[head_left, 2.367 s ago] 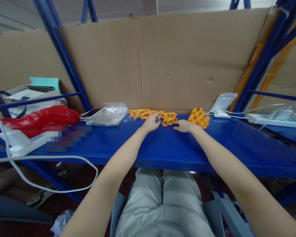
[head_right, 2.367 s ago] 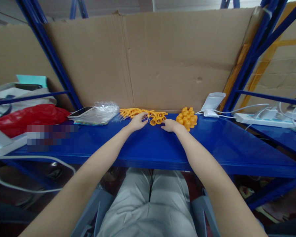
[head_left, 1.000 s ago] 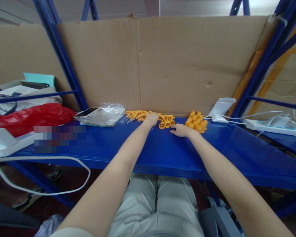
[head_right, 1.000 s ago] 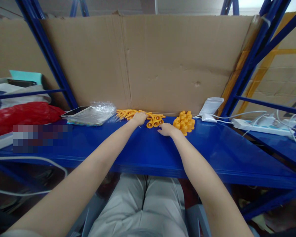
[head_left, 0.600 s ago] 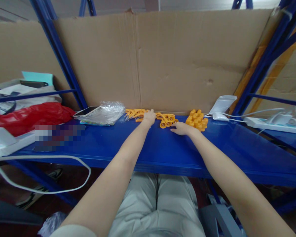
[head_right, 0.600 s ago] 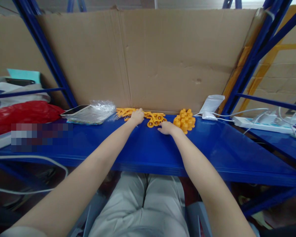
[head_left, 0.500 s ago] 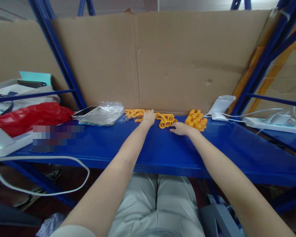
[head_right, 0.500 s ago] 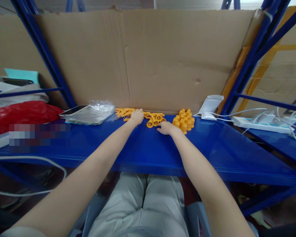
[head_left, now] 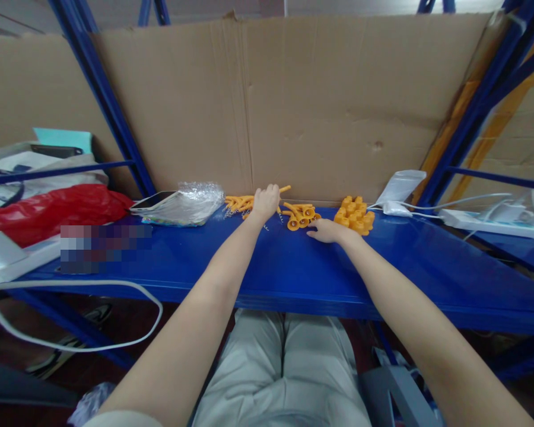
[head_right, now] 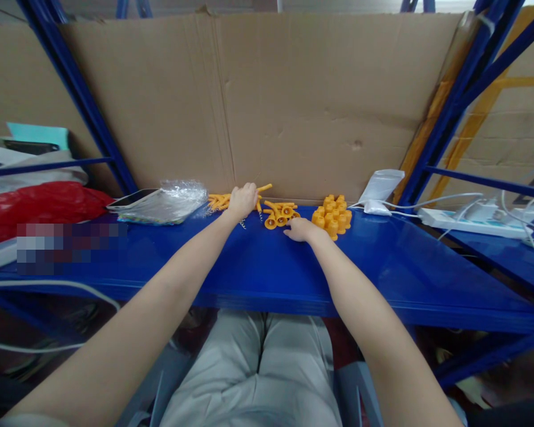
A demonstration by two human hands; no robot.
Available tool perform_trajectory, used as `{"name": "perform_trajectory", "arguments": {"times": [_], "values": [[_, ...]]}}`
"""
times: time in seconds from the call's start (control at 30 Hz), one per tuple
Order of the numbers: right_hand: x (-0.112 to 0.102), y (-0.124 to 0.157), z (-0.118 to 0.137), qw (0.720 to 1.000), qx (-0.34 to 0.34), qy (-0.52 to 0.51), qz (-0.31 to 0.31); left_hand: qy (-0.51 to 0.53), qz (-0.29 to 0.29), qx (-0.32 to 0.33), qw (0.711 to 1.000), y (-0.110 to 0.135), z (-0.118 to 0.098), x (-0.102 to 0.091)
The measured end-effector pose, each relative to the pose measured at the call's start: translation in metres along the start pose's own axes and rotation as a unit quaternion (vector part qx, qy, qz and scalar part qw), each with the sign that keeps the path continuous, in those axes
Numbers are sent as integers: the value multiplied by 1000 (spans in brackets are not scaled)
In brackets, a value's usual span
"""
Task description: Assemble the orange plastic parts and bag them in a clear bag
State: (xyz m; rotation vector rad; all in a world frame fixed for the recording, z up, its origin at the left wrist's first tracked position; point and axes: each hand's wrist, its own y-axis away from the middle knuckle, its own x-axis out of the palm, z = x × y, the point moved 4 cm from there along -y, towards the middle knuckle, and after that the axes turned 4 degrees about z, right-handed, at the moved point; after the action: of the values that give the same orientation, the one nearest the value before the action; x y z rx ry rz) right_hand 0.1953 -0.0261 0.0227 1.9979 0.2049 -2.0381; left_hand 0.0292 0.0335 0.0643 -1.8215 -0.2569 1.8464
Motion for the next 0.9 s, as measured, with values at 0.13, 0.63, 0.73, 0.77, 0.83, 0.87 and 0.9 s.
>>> {"name": "perform_trajectory", "arguments": {"times": [0.13, 0.63, 0.73, 0.77, 0.83, 0.87, 0.9], "values": [[-1, 1, 1, 1000, -1, 7, -1, 56, -30, -84, 994, 5, 15, -10], [-4, -1, 1, 998, -2, -28, -59, 198, -118, -72, 970, 21, 29, -34], [-10, 0, 6, 986, -17, -93, -134, 224, -95, -27, 969, 25, 11, -40], [-12, 1, 9, 980, -28, -121, -155, 234, -86, -16, 968, 28, 5, -41], [-12, 1, 16, 965, -64, -181, -178, 252, -60, 6, 966, 34, -9, -40], [-11, 1, 20, 956, -90, -211, -180, 263, -45, 20, 964, 37, -16, -38], [-9, 0, 24, 947, -119, -240, -178, 275, -35, 30, 960, 41, -21, -36]]}}
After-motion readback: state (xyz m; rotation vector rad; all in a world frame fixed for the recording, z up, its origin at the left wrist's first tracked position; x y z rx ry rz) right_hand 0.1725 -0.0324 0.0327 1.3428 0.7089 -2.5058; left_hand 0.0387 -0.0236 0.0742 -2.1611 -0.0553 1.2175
